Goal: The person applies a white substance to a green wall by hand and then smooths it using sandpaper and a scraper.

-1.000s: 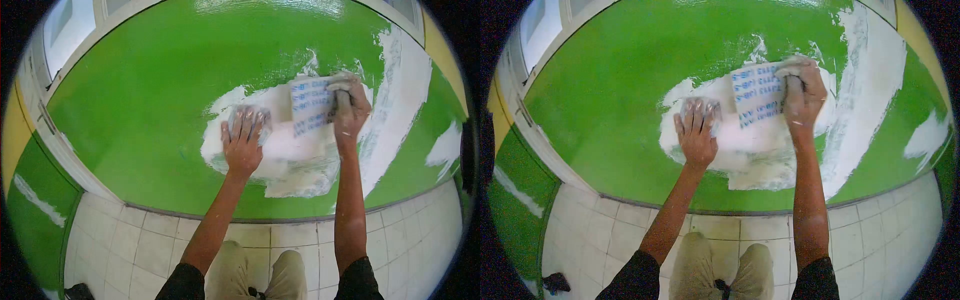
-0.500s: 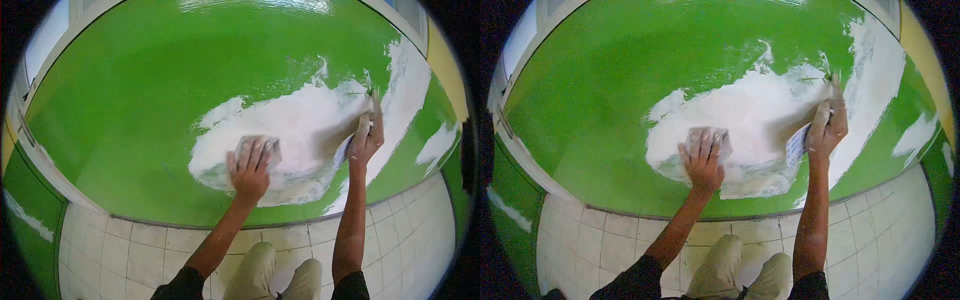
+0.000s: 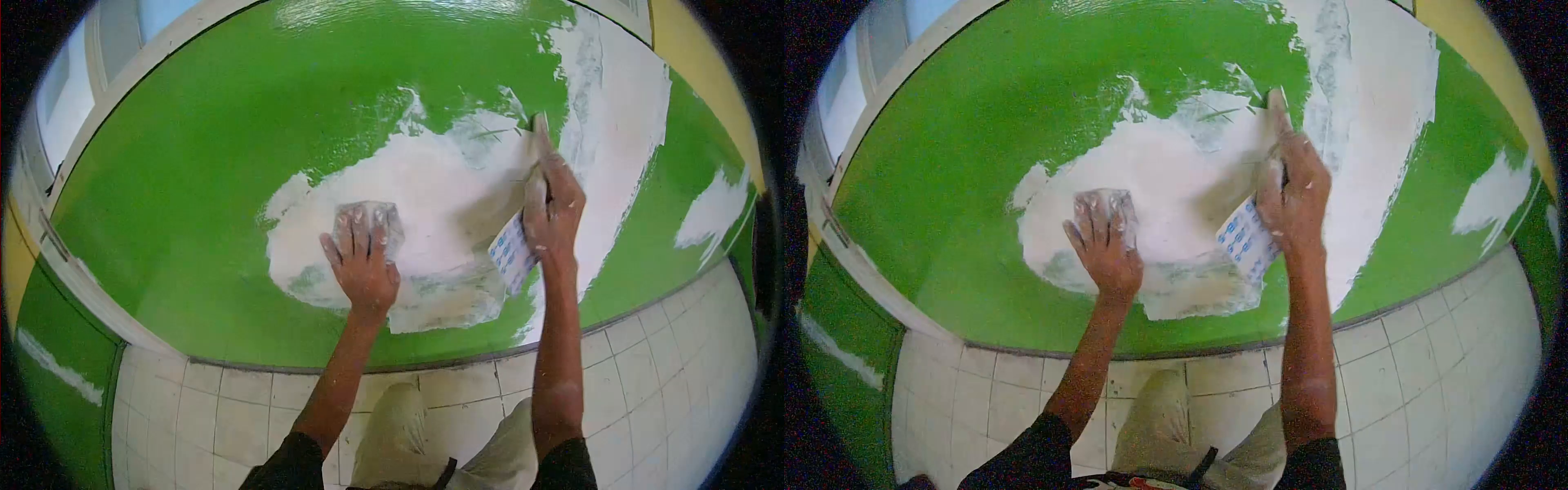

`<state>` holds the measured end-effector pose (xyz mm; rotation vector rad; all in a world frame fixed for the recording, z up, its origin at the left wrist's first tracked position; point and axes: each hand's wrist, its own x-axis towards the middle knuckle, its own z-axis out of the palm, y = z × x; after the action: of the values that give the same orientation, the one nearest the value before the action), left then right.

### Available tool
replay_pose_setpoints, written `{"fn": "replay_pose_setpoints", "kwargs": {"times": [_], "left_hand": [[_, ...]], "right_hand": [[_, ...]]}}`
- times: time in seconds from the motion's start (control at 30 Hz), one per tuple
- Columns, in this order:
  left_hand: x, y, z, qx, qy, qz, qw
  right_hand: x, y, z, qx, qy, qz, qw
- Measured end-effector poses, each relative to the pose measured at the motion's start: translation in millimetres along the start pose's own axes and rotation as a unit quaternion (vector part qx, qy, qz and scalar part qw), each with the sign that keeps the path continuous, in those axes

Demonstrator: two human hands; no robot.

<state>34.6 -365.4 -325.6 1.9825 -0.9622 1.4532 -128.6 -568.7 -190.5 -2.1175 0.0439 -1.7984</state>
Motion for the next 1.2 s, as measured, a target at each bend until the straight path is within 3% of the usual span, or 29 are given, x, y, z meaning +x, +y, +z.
{"fn": "replay_pose_setpoints", "kwargs": {"times": [0.03,0.1,0.17,0.2,0.27,0.3,0.37,0.47,0.5,0.6,0.63,0.73,0.77,0.87,0.9,0.93,1.0,1.03,1.1,1.2], "left_hand": [[11.6,-1.5,-6.7,0.011,-0.001,-0.002,1.0],[71.7,-4.4,-18.1,0.037,0.109,-0.064,0.991],[140.8,-1.4,-27.9,0.069,0.14,-0.096,0.983],[157.8,2.3,-31.6,0.084,0.163,-0.128,0.975],[118.0,11.8,4.8,0.09,0.157,-0.064,0.981],[80.0,48.8,-7.4,0.068,0.035,-0.107,0.991],[-21.2,47.4,21.9,0.022,0.03,-0.121,0.992],[-5.8,43.0,5.4,0.012,0.066,-0.168,0.984],[24.4,41.9,-7.1,0.021,0.093,-0.175,0.98],[113.0,19.7,-39.9,0.023,0.182,-0.163,0.97],[107.0,17.8,-39.7,0.029,0.181,-0.161,0.97],[31.0,15.8,-7.6,0.034,0.132,-0.11,0.985],[-0.1,25.9,-4.4,0.006,0.105,-0.142,0.984],[5.2,11.1,-14.4,0.039,0.093,-0.111,0.989],[58.4,-6.3,-30.7,0.06,0.141,-0.098,0.983],[88.2,-6.3,-46.5,0.061,0.154,-0.112,0.98],[103.0,-20.2,-48.5,0.069,0.161,-0.097,0.98],[88.1,-18.4,-44.5,0.065,0.163,-0.096,0.98],[32.5,-8.8,-29.3,0.004,0.082,-0.103,0.991],[-4.2,-22.9,-24.1,0.032,0.028,-0.062,0.997]], "right_hand": [[6.6,5.5,-10.4,-0.012,-0.01,0.031,0.999],[28.0,35.0,-26.2,-0.029,0.029,0.001,0.999],[48.0,40.8,-41.1,-0.044,0.035,-0.007,0.998],[52.7,40.8,-47.9,-0.072,0.005,0.026,0.997],[52.6,50.6,-50.5,-0.086,-0.04,0.059,0.994],[49.5,62.7,-47.8,-0.092,-0.002,-0.008,0.996],[39.4,85.0,-43.0,-0.113,0.048,-0.092,0.988],[35.9,81.9,-43.4,-0.161,0.02,-0.047,0.986],[33.3,100.0,-37.1,-0.139,0.058,-0.089,0.985],[33.2,95.5,-38.2,-0.096,0.089,-0.087,0.987],[31.2,92.5,-41.7,-0.056,0.05,-0.024,0.997],[32.4,89.7,-41.7,-0.046,0.07,-0.05,0.995],[33.6,91.0,-41.1,-0.048,0.076,-0.069,0.994],[30.0,103.8,-41.2,-0.033,0.055,-0.022,0.998],[38.1,84.8,-36.5,-0.045,0.133,-0.136,0.981],[37.4,82.2,-34.1,-0.044,0.136,-0.14,0.98],[29.7,86.7,-32.4,-0.086,0.106,-0.048,0.989],[29.9,95.7,-28.3,-0.113,0.13,-0.103,0.98],[30.9,94.0,-25.8,-0.129,0.143,-0.118,0.974],[23.4,97.0,-24.7,-0.146,0.14,-0.108,0.973]]}}
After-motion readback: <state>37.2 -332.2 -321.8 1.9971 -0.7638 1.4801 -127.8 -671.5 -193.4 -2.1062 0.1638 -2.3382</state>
